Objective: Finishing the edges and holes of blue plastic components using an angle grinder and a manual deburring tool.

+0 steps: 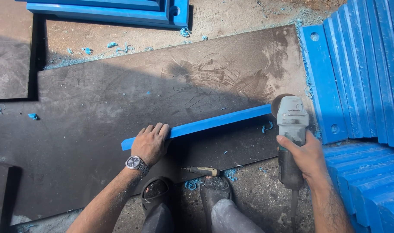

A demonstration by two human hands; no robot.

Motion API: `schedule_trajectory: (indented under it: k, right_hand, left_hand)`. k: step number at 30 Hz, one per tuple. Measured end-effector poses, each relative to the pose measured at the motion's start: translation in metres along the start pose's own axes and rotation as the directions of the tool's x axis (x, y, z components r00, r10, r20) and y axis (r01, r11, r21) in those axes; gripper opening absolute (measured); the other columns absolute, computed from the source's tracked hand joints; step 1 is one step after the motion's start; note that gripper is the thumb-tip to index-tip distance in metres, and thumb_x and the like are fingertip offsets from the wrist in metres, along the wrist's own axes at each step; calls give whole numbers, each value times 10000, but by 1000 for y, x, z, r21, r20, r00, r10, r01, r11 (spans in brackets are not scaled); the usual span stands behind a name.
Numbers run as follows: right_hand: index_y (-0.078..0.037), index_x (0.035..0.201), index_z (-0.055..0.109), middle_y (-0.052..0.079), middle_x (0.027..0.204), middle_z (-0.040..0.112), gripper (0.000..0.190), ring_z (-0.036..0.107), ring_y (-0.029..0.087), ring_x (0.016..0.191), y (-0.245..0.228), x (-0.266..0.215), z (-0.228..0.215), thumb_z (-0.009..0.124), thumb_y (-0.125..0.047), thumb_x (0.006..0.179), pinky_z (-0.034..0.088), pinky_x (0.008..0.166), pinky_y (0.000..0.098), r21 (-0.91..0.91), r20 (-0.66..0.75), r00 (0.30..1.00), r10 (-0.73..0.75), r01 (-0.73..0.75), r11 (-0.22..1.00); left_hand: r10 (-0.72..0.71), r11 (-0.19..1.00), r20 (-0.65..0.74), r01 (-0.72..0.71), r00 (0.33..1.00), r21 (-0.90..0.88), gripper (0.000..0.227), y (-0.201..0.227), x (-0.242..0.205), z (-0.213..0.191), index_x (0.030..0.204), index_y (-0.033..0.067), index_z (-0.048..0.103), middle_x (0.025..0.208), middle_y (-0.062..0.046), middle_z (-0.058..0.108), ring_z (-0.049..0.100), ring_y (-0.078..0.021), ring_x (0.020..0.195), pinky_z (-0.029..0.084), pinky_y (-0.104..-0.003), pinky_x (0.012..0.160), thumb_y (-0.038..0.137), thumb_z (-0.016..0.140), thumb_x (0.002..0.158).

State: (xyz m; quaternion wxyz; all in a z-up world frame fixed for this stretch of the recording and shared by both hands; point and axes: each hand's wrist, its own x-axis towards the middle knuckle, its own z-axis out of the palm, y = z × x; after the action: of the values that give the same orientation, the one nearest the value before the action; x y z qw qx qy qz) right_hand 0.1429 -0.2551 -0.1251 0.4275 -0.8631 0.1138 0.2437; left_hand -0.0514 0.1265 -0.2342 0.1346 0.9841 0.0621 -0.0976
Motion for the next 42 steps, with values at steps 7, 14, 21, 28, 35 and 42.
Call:
schedule_trajectory:
  k: [7, 14, 21, 28, 35, 42]
  right_hand:
    - [-33, 1230, 584, 156, 1170, 714, 716, 705, 274, 1081, -14, -32, 55, 844, -462, 719, 538, 955, 424, -410, 141, 986, -84, 136, 902]
    - [-69, 1239, 579, 138, 1118, 760, 715, 745, 238, 1059, -44, -61, 99, 816, -478, 702, 571, 947, 393, -368, 390, 920, -40, 196, 909]
    - [-77, 1238, 640, 116, 1085, 741, 584, 721, 225, 923, -9, -16, 22, 817, -347, 750, 563, 808, 389, -88, 72, 996, 47, -40, 995]
    - [-89, 1245, 633, 56, 962, 703, 478, 682, 148, 759, 16, -16, -18, 788, -216, 812, 553, 608, 310, 245, -65, 998, 4, 12, 969]
    - [-45, 1209, 670, 51, 990, 737, 469, 694, 104, 831, 8, -20, 13, 819, -220, 800, 552, 711, 260, 77, 35, 992, -122, 119, 990]
    - [-30, 1222, 658, 117, 979, 736, 522, 708, 202, 811, -2, -24, 42, 818, -264, 784, 557, 722, 358, 19, 71, 997, -13, 11, 1000]
  left_hand:
    - [-1, 1000, 20, 0, 1000, 32, 342, 2, -1, -2, 1179, 118, 563, 1039, -52, 645, 648, -232, 941, 553, -391, 818, 234, 693, 884]
    - [8, 1000, -52, -7, 999, 5, 355, 3, -3, -4, 1162, 115, 564, 1036, -55, 645, 647, -240, 936, 550, -397, 817, 227, 704, 855]
    - [-10, 1000, -14, 10, 1000, -2, 352, 3, -1, -9, 1160, 116, 559, 1034, -58, 642, 648, -241, 939, 543, -400, 824, 257, 709, 874]
    - [-4, 997, 1, 4, 1000, -79, 374, 28, 28, -9, 1233, 94, 553, 1113, -101, 648, 639, -275, 1007, 509, -435, 886, 161, 654, 879]
    - [42, 991, -113, -56, 993, -119, 416, 38, 36, 3, 1247, 77, 570, 1171, -100, 664, 647, -277, 1072, 496, -441, 925, 120, 659, 844]
    - [-151, 976, -128, 127, 980, -176, 399, -14, -25, -16, 1206, 138, 596, 1090, -53, 679, 670, -260, 1015, 548, -422, 838, 157, 708, 823]
